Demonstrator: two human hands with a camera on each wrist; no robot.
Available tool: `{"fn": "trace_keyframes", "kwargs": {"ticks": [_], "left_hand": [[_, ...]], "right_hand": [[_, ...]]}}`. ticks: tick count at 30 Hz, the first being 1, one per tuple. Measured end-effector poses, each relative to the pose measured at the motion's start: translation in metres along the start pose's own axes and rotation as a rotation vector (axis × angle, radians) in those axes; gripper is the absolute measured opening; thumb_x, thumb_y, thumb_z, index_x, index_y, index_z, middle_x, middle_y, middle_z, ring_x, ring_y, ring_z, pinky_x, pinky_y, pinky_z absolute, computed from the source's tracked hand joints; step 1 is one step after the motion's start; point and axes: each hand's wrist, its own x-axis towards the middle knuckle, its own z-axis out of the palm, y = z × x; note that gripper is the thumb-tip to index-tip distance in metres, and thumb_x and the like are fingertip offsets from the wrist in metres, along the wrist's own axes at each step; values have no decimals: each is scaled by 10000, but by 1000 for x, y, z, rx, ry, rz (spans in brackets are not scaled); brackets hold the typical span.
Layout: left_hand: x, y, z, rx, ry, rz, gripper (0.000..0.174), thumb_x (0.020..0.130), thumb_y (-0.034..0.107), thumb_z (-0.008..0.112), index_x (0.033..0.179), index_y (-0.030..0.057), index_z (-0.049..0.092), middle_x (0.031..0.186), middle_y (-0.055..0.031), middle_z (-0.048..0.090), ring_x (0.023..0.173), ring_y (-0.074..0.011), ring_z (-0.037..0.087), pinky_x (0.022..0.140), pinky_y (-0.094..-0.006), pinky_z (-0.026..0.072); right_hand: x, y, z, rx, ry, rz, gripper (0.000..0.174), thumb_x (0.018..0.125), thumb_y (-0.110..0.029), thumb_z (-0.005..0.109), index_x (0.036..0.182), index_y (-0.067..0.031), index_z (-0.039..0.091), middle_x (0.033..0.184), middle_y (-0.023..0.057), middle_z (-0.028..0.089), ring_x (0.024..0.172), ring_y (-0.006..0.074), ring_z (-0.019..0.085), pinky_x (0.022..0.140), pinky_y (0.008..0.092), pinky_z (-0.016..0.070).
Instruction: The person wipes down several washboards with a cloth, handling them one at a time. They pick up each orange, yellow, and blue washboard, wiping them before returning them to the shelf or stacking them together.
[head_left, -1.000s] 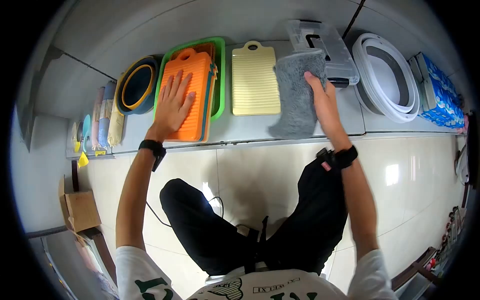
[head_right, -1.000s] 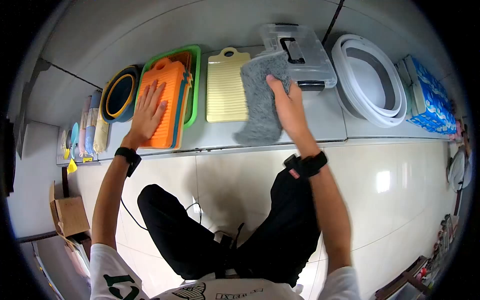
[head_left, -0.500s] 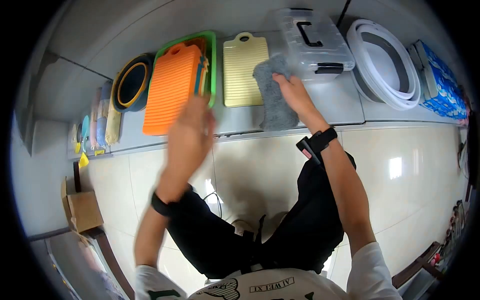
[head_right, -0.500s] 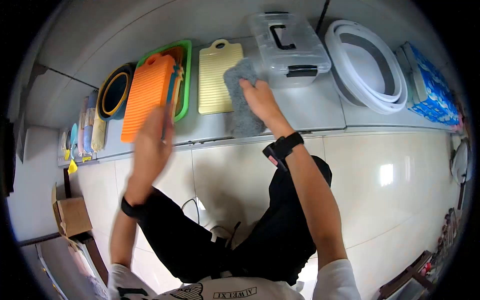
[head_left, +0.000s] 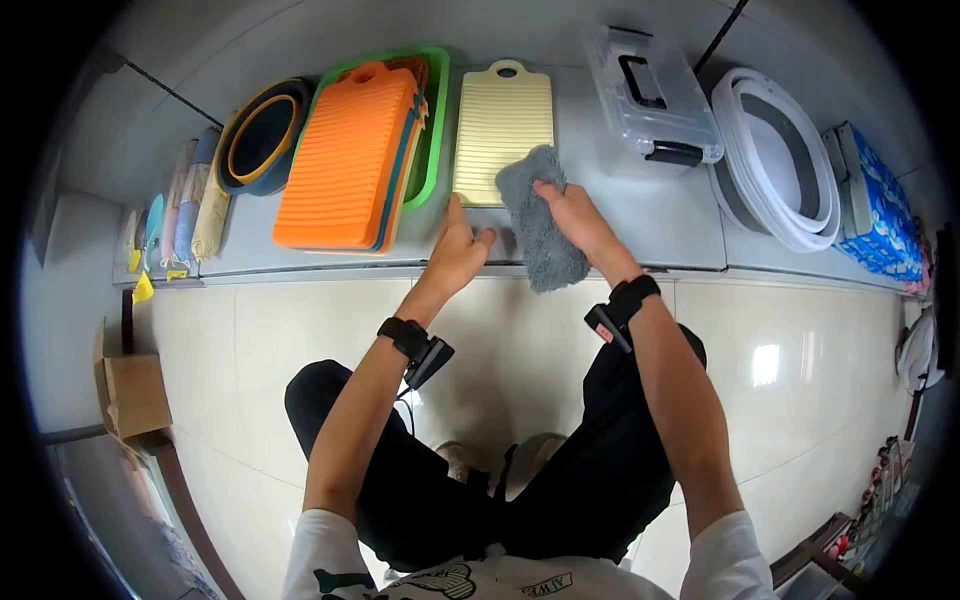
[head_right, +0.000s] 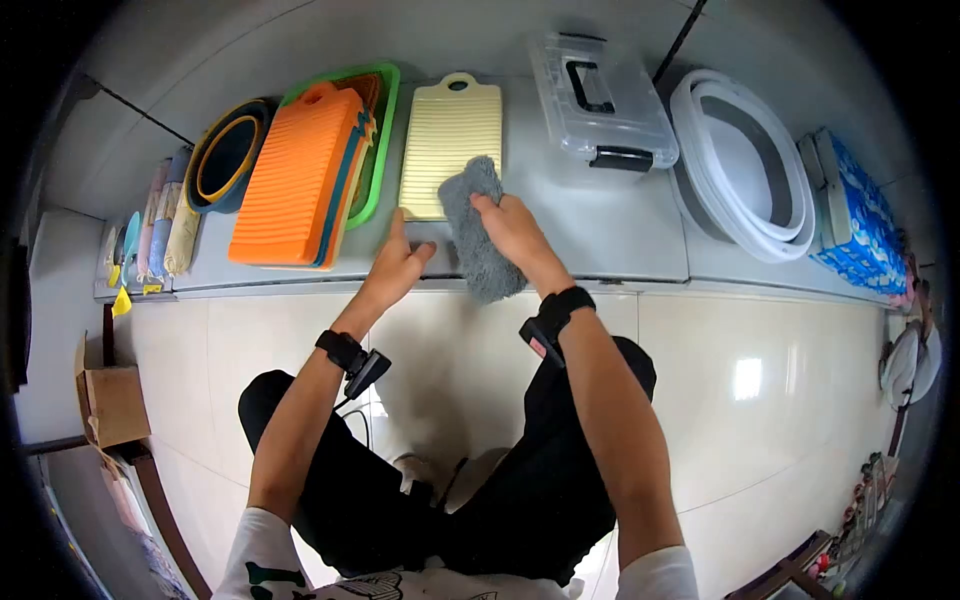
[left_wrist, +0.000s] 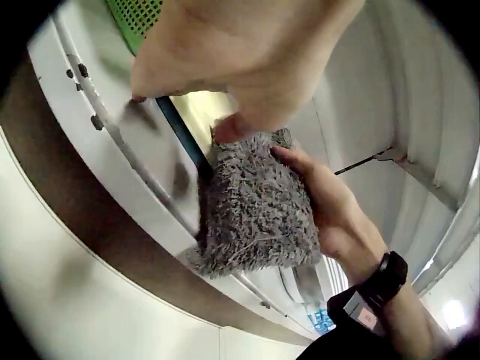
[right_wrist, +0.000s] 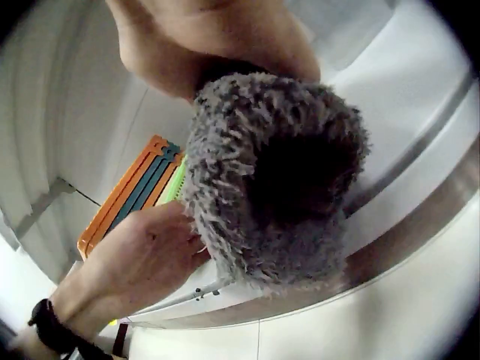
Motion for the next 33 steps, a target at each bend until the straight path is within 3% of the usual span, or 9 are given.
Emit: {"fn": "trace_keyframes", "kwargs": {"ticks": [8,13,17,21,22,23,27,30,33], "left_hand": [[-20,27,-5,-508,70,120,815,1004,132,578,1610,-96,84,1550,-256,429,1475,-318,407,1207,-385,339],[-17,52,-18,-1118,-20,41,792,1023,130,600,1588,-85,88,1438,-220,520,1376,-293,506,1173,-444,409],[-20,67,-18,-816,-27,-42,917,942,357,753,1566,-63,228,1299,-155,623,1165,-204,613,958,-334,508],[-17,49,-7,-619,-306,-58,666,950,342,736,1430,-52,494,1274,-156,653,1081,-187,668,823,-324,582],[-18,44,-6,-458,-307,-8,465,985,258,675,1358,-6,589,1308,-128,657,1104,-192,685,830,-330,618],[-23,46,-3,-456,-312,-10,465,985,258,675,1358,-6,589,1308,-128,657,1104,-192,685,830,-330,618],[-34,53,2,-413,-275,-89,462,999,187,584,1428,21,533,1311,-125,645,1136,-216,674,871,-354,634],[-43,60,-2,-534,-288,4,513,1011,165,543,1503,53,453,1371,-129,600,1192,-226,647,899,-375,621],[-57,71,-12,-555,-306,54,549,1019,148,498,1555,103,389,1412,-133,558,1251,-229,607,967,-407,587]], "right_hand": [[-15,-10,6,-221,66,-98,571,1008,-415,550,1090,142,644,1007,287,721,980,433,688,877,448,501],[-18,-8,-1,-51,121,-70,541,1004,-405,570,1123,115,657,993,220,730,934,351,697,862,417,508],[-24,-9,-10,83,64,-54,532,999,-406,586,1187,85,663,973,144,710,914,266,676,873,376,506],[-37,-10,-12,-102,157,-146,557,1007,-411,577,1228,96,648,1001,174,715,948,317,674,919,370,500],[-27,4,-12,-342,369,-338,565,1014,-415,569,1245,95,640,1019,200,721,965,353,670,944,376,495],[-21,17,-14,-583,582,-523,573,1020,-420,561,1262,94,633,1037,227,726,983,389,666,969,382,490],[-22,11,-6,-432,542,-461,585,1028,-424,552,1321,80,604,1193,313,684,1105,461,642,1021,413,476],[-64,-29,11,-187,97,-303,604,1033,-398,556,1399,82,537,1398,361,554,1293,499,549,1088,445,439],[-73,-26,26,-244,106,-416,607,1010,-347,597,1447,65,511,1463,319,525,1337,485,518,1117,446,415]]}}
